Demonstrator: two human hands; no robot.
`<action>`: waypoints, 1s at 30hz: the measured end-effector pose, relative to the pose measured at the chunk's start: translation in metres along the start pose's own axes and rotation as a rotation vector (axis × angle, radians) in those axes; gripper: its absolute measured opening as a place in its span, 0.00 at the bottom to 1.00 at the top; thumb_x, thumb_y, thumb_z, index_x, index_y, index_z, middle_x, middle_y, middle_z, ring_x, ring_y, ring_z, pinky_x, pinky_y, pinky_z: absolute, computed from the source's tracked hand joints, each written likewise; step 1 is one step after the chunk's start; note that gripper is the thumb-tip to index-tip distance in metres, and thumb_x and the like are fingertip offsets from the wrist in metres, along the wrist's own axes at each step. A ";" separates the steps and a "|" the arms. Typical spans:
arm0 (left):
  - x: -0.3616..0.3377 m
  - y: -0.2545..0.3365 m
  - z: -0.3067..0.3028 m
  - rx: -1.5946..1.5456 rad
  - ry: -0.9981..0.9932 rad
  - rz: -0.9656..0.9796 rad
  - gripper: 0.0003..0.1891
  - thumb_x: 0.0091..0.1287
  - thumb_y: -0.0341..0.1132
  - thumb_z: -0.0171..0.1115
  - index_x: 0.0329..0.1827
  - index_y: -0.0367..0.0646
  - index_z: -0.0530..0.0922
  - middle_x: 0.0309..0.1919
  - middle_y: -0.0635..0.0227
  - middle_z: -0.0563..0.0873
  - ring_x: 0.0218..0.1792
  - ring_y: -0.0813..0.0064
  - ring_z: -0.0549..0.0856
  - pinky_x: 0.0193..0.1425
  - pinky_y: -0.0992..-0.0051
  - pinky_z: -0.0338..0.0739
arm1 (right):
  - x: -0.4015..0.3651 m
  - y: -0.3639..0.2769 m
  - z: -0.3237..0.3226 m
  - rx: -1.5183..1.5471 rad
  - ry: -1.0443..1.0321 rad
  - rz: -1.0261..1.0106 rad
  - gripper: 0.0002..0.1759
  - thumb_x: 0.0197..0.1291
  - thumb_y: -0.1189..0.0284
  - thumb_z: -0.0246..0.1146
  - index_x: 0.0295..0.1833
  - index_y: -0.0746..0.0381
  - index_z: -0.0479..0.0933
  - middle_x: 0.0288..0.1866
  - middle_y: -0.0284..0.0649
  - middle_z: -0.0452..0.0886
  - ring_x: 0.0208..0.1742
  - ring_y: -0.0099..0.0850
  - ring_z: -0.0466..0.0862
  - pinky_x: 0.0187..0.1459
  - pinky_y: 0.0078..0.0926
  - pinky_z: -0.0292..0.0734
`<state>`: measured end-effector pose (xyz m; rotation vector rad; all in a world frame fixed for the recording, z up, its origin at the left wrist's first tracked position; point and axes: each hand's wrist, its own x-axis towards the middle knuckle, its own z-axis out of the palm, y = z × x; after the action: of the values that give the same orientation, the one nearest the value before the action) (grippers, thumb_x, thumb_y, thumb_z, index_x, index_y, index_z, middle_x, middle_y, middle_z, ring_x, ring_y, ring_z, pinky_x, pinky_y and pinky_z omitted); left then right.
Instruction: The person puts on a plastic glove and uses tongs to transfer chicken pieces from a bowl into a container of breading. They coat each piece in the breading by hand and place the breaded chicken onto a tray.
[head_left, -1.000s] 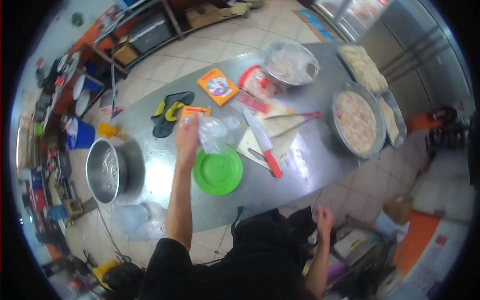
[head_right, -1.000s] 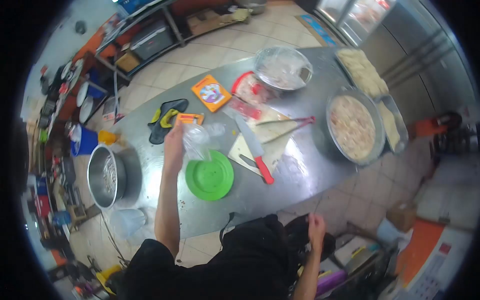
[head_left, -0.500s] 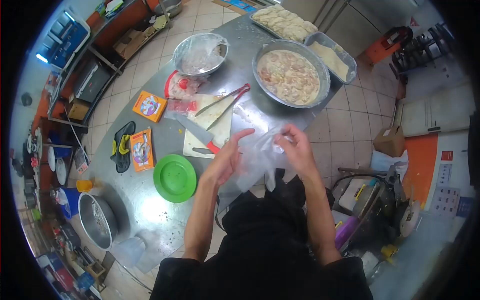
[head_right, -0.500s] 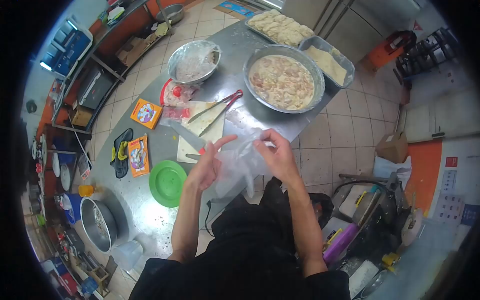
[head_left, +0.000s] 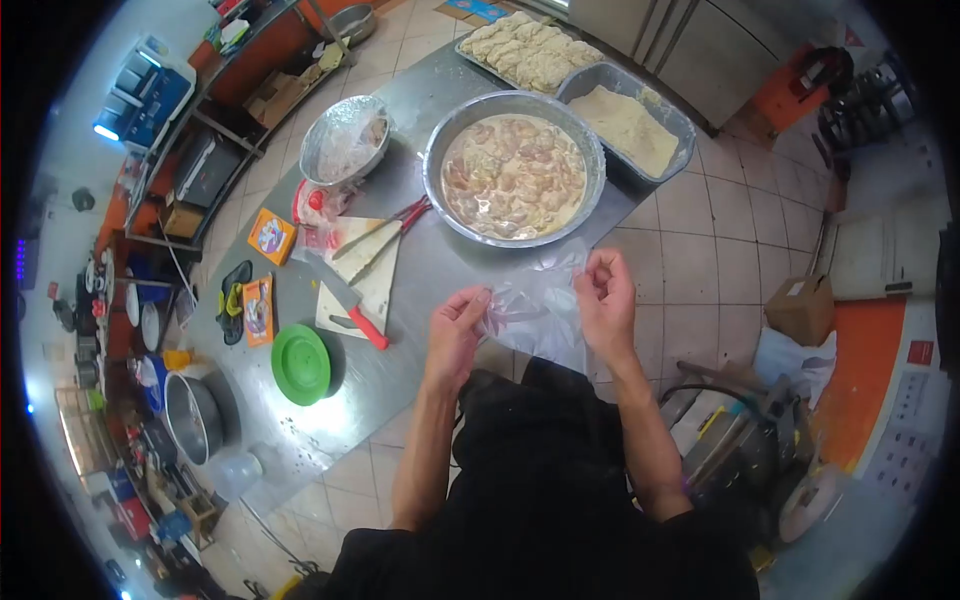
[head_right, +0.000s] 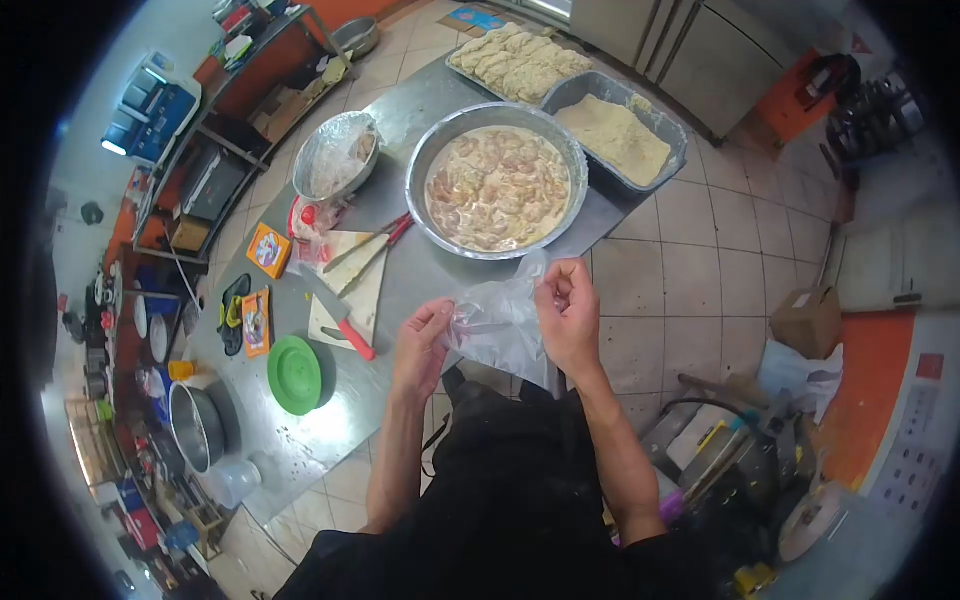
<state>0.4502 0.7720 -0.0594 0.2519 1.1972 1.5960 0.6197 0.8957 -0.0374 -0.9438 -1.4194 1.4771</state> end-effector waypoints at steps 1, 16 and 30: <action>0.003 -0.009 0.004 -0.003 0.017 0.003 0.12 0.76 0.38 0.59 0.50 0.37 0.82 0.40 0.68 0.87 0.38 0.79 0.85 0.46 0.75 0.80 | 0.005 -0.002 -0.009 0.040 -0.003 0.022 0.06 0.68 0.79 0.61 0.42 0.61 0.70 0.28 0.25 0.68 0.27 0.10 0.63 0.26 0.16 0.56; -0.014 -0.010 0.099 0.028 0.108 0.111 0.14 0.63 0.29 0.74 0.28 0.47 0.74 0.26 0.73 0.83 0.29 0.85 0.80 0.37 0.81 0.74 | 0.017 -0.064 -0.041 -0.291 -0.447 -0.335 0.12 0.52 0.74 0.75 0.41 0.65 0.82 0.41 0.42 0.85 0.40 0.36 0.84 0.45 0.34 0.76; -0.055 0.083 0.117 0.294 0.142 0.370 0.07 0.65 0.29 0.70 0.39 0.39 0.79 0.35 0.66 0.86 0.41 0.72 0.87 0.53 0.72 0.79 | 0.024 -0.103 -0.022 0.061 -0.230 -0.342 0.05 0.57 0.82 0.69 0.40 0.65 0.82 0.39 0.41 0.86 0.42 0.32 0.85 0.46 0.26 0.77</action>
<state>0.5010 0.7987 0.0834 0.5851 1.5654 1.7709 0.6393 0.9246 0.0652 -0.4736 -1.5989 1.3902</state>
